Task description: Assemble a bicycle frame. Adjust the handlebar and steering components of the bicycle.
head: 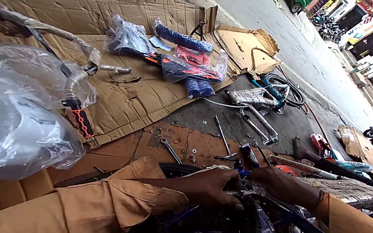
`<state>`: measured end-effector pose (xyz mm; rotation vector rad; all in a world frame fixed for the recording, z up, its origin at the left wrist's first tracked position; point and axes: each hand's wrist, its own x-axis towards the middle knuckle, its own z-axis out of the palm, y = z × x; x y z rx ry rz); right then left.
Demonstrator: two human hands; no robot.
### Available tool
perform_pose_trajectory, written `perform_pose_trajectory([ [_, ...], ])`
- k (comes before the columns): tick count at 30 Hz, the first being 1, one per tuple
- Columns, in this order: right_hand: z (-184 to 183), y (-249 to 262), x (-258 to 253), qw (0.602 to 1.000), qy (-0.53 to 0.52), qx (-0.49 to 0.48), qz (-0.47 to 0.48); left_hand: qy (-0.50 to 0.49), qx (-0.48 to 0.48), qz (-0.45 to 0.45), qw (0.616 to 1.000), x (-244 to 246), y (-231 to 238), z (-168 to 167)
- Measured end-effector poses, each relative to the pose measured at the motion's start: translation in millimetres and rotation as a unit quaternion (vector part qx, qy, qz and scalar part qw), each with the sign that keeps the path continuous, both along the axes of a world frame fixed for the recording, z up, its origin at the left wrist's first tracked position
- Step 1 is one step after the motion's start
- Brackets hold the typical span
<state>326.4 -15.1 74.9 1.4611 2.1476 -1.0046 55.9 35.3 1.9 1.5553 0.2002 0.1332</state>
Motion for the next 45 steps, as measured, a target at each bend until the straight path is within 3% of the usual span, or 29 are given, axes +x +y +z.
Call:
perform_pose_trajectory([
  [7, 45.3, 12.5, -20.1, 0.988, 0.088, 0.109, -0.068, 0.013, 0.006, 0.007, 1.000, 0.5, 5.5, -0.1],
  [12, 81.2, -17.9, -47.7, 0.949, -0.028, 0.307, 0.066, 0.026, 0.029, 0.013, 0.999, 0.5, 4.6, 0.9],
  [15, 88.0, -38.2, -72.4, 0.926, -0.106, 0.339, 0.128, 0.029, 0.030, 0.012, 0.999, -0.2, 4.2, 1.9],
  [31, 76.3, -46.9, -99.3, 0.924, -0.118, 0.328, 0.159, 0.030, 0.036, 0.012, 0.999, -1.3, 0.1, 0.8],
  [45, 96.0, -35.4, -142.0, 0.952, -0.246, 0.175, 0.050, 0.031, 0.027, 0.010, 0.999, -0.6, 0.5, -5.1],
])
